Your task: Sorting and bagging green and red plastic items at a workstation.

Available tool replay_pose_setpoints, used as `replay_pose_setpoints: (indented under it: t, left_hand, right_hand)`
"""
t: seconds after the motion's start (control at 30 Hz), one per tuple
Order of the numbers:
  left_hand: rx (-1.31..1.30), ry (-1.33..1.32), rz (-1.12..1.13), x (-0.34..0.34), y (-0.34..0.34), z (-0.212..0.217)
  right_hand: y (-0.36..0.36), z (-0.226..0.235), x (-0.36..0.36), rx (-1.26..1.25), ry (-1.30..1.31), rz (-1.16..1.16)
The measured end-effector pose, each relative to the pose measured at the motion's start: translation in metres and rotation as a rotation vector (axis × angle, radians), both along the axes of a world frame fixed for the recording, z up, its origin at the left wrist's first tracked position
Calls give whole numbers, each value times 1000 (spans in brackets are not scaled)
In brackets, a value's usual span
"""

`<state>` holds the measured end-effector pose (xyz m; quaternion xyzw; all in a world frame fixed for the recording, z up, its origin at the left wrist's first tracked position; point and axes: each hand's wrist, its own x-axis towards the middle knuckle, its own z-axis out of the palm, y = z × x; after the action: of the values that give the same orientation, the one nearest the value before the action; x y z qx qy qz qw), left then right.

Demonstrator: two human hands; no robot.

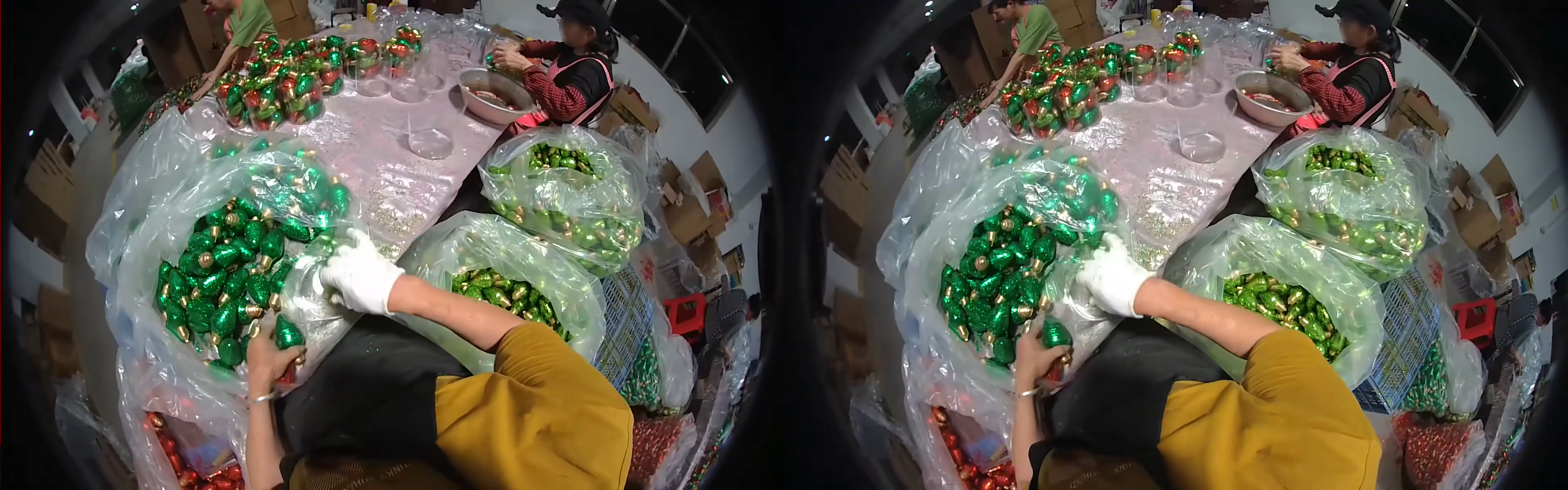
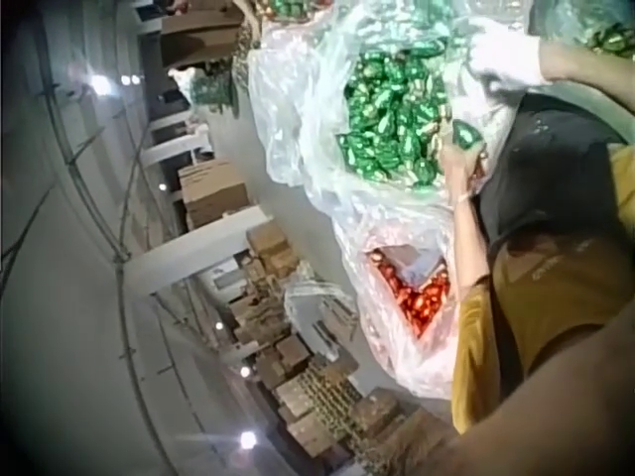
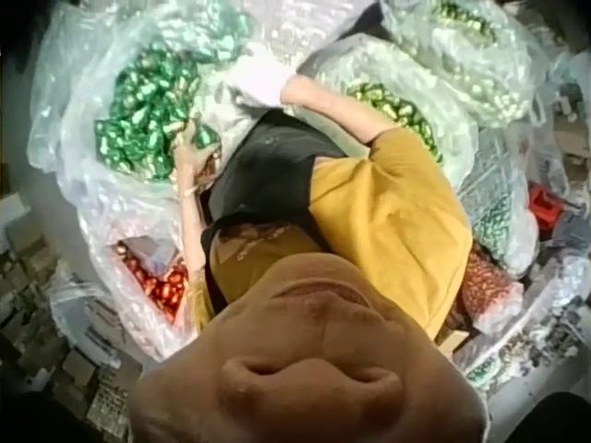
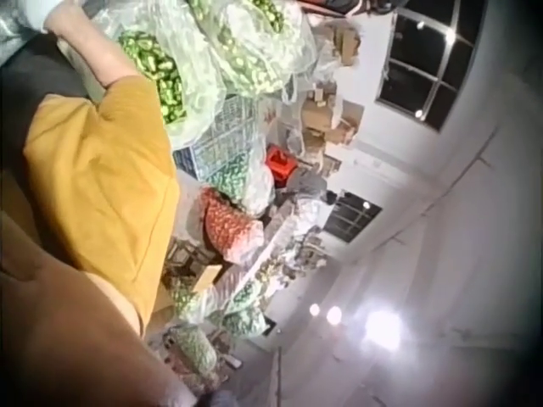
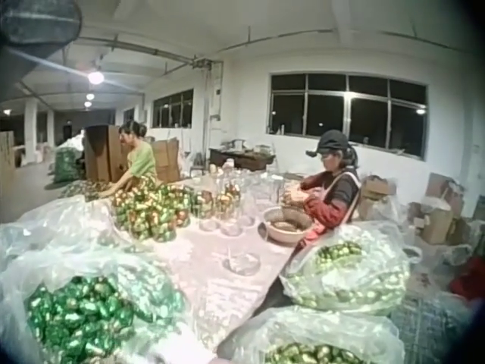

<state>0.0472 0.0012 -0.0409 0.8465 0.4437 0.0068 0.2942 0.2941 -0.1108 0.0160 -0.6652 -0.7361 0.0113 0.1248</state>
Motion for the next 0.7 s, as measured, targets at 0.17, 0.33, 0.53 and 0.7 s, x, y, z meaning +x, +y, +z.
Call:
replay_pose_setpoints:
  t: [0.17, 0.33, 0.53, 0.7]
  left_hand:
    - [127, -794, 170, -25, -10, 88]
    - [368, -772, -105, 22, -28, 109]
    - [334, -449, -190, 10, -8, 74]
    - [422, -199, -441, -4, -2, 69]
  right_hand:
    - [7, -20, -16, 143, -10, 249]
    - [10, -14, -57, 132, 27, 404]
    - [2, -22, -57, 172, 10, 321]
    - [8, -19, -64, 275, 88, 330]
